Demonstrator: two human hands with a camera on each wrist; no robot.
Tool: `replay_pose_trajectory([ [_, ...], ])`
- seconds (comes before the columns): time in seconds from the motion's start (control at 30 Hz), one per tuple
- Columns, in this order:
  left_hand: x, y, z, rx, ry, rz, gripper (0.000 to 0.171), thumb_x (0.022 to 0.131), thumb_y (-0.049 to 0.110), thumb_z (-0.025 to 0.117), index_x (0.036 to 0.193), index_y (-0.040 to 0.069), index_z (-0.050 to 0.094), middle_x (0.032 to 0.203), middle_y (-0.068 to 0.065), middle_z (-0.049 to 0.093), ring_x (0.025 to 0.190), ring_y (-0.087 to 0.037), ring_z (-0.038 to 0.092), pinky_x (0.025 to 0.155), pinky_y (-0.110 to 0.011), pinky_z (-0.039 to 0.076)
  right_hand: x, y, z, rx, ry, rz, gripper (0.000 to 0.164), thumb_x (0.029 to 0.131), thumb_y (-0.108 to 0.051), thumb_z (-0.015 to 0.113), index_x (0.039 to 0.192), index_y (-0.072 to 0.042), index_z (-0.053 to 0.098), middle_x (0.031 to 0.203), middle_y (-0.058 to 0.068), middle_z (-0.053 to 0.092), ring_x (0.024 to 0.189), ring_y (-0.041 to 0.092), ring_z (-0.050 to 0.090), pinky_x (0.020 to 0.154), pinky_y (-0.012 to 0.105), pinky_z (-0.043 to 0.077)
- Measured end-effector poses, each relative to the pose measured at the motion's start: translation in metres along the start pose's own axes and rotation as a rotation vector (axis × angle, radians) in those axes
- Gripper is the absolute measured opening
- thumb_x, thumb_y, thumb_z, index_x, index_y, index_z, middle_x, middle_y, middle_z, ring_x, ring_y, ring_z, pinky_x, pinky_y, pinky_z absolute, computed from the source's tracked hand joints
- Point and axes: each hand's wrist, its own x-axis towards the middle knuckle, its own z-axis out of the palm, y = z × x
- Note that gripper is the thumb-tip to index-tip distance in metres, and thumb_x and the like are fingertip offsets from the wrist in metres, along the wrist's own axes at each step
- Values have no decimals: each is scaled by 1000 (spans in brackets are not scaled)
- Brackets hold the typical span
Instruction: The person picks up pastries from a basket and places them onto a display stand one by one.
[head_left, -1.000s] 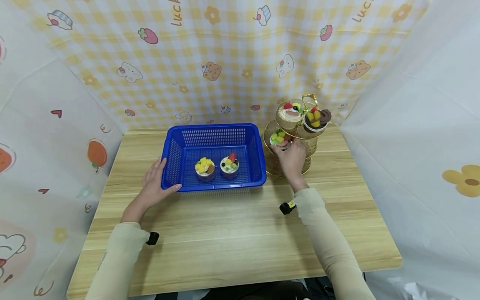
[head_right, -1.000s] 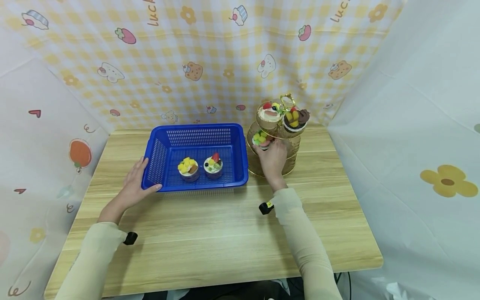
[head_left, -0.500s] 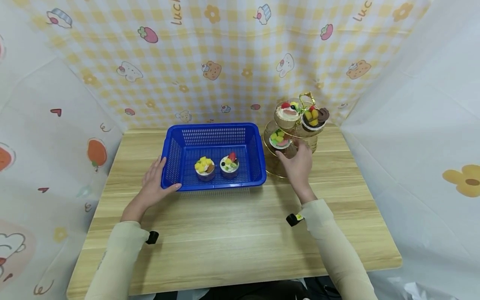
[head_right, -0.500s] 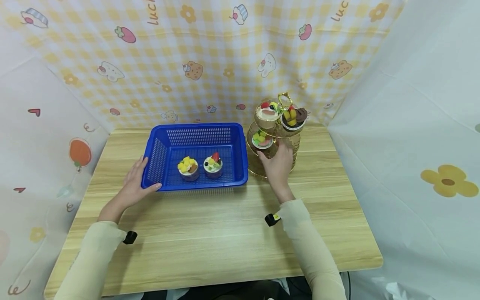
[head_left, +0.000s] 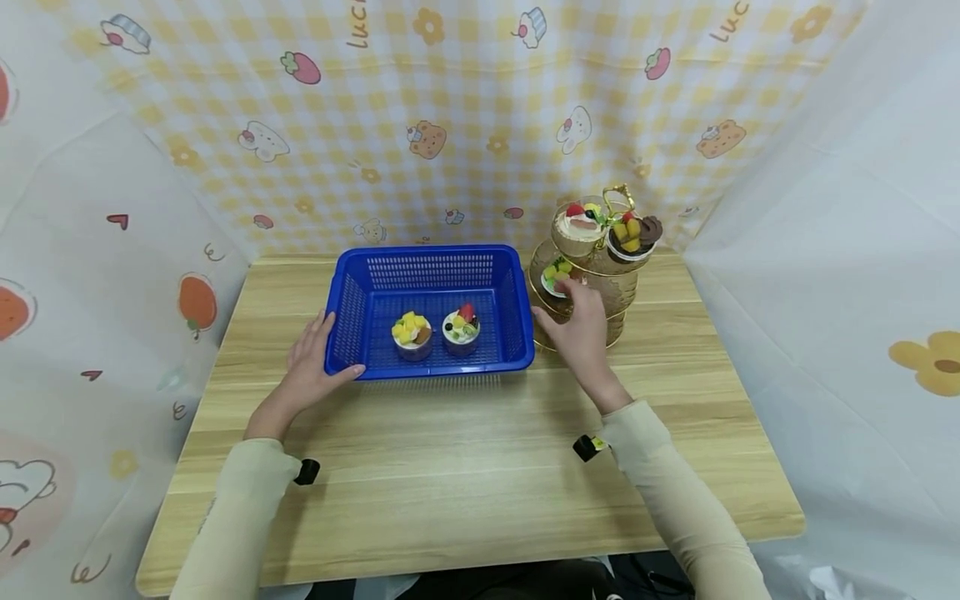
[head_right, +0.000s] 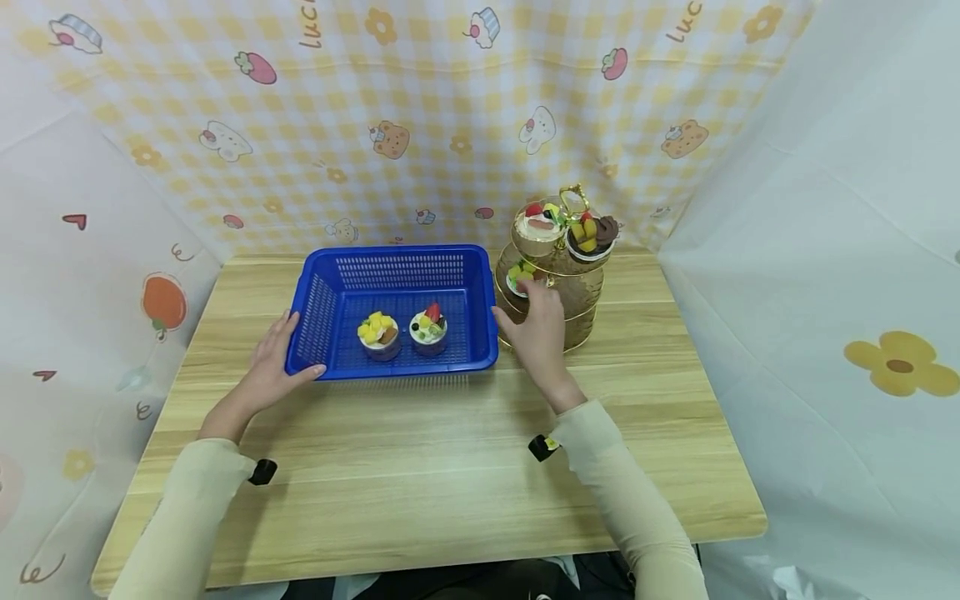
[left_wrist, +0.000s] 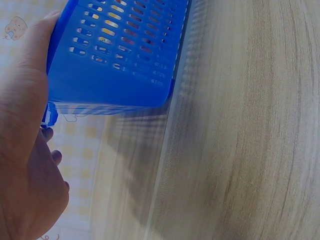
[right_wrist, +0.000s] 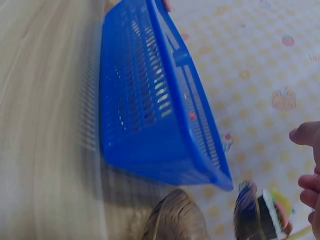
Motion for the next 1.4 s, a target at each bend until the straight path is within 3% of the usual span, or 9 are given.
replay_pose_trajectory([
  [0.27, 0, 0, 0, 9, -2, -2, 112, 87, 55, 68, 160, 21, -8, 168, -11, -12, 154, -44, -6, 116, -74, -2, 24, -25, 11, -17, -311, -89, 53, 83, -29, 81, 125, -3, 62, 117, 14, 70, 110, 31, 63, 98, 46, 48],
  [0.43, 0, -1, -1, 3, 0, 3, 111, 86, 56, 68, 160, 21, -8, 168, -10, -12, 154, -43, -8, 115, -74, -2, 40, -33, 24, -37, -447, -164, 56, 85, -33, 78, 130, -6, 60, 122, 10, 69, 114, 27, 61, 101, 44, 48],
  [0.77, 0, -1, 0, -1, 0, 2, 112, 86, 54, 70, 160, 21, -8, 169, -11, -11, 154, -44, -7, 115, -74, -3, 69, -47, 65, 21, -742, -189, 68, 85, -39, 77, 142, -10, 52, 138, 7, 60, 128, 22, 55, 111, 39, 43],
  [0.93, 0, 1, -2, -10, 0, 7, 112, 86, 55, 69, 160, 21, -8, 168, -11, -12, 154, -44, -8, 115, -74, -3, 78, -54, 87, 12, -902, -251, 80, 83, -44, 78, 147, -11, 45, 148, 5, 52, 138, 22, 46, 117, 41, 37],
  [1.13, 1, 0, -1, -2, 14, 10, 113, 85, 54, 70, 160, 20, -7, 168, -11, -11, 154, -42, -9, 116, -73, -2, 79, -60, 116, -33, -1011, -331, 87, 79, -46, 81, 151, -16, 40, 154, 3, 45, 145, 23, 38, 120, 42, 34],
  [1.4, 2, 0, 1, 18, 24, 8, 113, 85, 54, 71, 160, 19, -4, 168, -14, -7, 153, -45, -5, 115, -74, 0, 75, -65, 143, -124, -1138, -398, 91, 77, -50, 81, 151, -17, 40, 154, 5, 44, 140, 24, 41, 117, 43, 38],
])
